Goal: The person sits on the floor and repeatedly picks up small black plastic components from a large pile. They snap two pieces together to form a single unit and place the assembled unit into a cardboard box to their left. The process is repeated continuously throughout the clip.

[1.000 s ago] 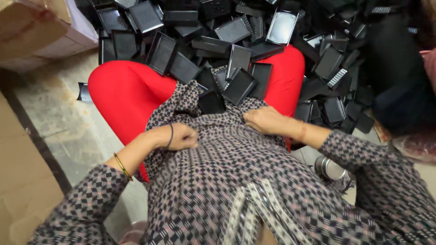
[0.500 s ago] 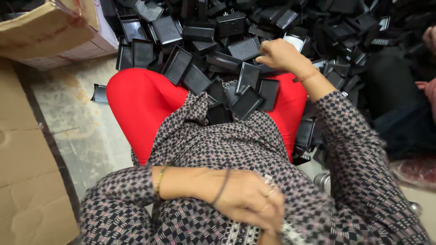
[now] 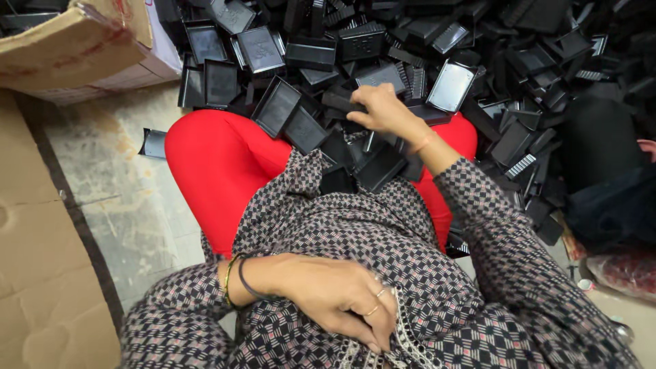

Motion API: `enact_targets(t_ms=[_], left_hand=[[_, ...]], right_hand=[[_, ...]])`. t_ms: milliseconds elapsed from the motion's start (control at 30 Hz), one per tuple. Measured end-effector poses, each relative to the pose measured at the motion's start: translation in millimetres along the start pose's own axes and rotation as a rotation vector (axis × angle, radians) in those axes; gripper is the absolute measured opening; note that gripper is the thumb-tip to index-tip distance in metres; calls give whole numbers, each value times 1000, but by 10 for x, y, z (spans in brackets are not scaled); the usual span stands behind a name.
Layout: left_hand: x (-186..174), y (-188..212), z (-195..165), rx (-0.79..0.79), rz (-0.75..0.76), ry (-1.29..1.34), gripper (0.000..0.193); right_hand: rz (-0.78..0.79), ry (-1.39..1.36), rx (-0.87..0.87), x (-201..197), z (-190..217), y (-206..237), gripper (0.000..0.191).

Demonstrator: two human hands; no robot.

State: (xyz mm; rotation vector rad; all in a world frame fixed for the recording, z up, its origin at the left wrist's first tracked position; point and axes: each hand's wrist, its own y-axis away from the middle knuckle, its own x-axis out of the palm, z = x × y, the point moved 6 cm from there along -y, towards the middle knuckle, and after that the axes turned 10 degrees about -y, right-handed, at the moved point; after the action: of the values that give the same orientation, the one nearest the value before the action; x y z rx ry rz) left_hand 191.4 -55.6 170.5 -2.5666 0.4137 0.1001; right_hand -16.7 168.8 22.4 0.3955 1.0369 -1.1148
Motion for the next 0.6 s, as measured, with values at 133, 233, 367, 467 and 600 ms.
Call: enact_targets(t_ms=[133, 233, 367, 467, 600], left_hand=[[-282, 390, 204, 53, 9, 150, 26], [-848, 661, 831, -317, -460, 141, 44], [-1290, 843, 1377, -137, -1372, -131, 93], [-1453, 1007, 1494, -39, -1599, 34, 83], [-2402, 1313, 988, 198, -1527, 65, 62]], right_hand=[[-240, -317, 220, -438, 124, 260, 23], [-389, -319, 254, -616, 560, 498, 21], [-330, -318, -10, -430, 1400, 512, 27], [-246, -310, -45, -429, 1466, 434, 37], [-119, -128, 712, -678, 291, 508, 64]])
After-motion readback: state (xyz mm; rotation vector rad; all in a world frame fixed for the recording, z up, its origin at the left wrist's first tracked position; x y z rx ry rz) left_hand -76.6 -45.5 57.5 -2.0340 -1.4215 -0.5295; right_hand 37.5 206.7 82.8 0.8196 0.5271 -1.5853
